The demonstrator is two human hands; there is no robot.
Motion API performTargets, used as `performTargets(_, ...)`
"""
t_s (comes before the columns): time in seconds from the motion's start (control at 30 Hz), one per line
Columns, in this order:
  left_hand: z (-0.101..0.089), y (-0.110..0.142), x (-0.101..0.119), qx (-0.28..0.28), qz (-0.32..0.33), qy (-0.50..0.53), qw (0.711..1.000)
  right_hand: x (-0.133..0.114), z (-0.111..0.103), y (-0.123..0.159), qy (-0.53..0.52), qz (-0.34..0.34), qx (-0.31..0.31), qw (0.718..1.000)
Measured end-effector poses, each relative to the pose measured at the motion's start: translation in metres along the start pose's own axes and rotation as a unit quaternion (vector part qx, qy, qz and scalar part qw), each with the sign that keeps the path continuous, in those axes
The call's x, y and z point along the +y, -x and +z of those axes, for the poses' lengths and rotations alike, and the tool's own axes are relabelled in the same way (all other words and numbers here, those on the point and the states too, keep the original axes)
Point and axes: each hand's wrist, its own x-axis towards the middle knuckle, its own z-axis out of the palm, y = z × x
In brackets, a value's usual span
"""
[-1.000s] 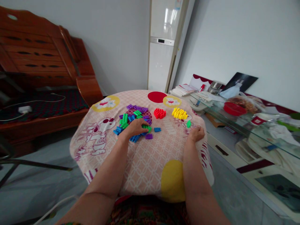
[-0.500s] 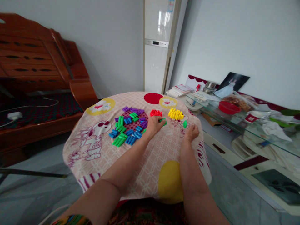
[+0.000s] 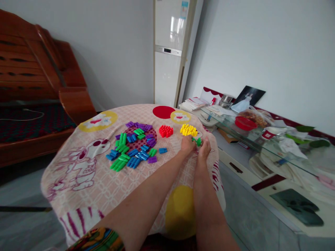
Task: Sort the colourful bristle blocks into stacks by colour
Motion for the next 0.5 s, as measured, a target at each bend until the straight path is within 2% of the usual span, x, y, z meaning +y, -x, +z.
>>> performTargets(0.1,0.004,-0.002,0.004,-0.012,-0.006,0.017,1.000,0.001,0.002,-0.001,0.016,0.012,0.018,1.000)
performTargets(0.37,0.011,0.002,0.004,-0.048,-0.014,0.084,0.995,-0.010,0.001,0.002,0.045,0.005,0.013,0.999)
performTargets(0.5,0.007,0.003,0.002,-0.054,-0.002,0.090,0.994,-0.013,0.001,0.002,0.047,0.004,0.011,0.999)
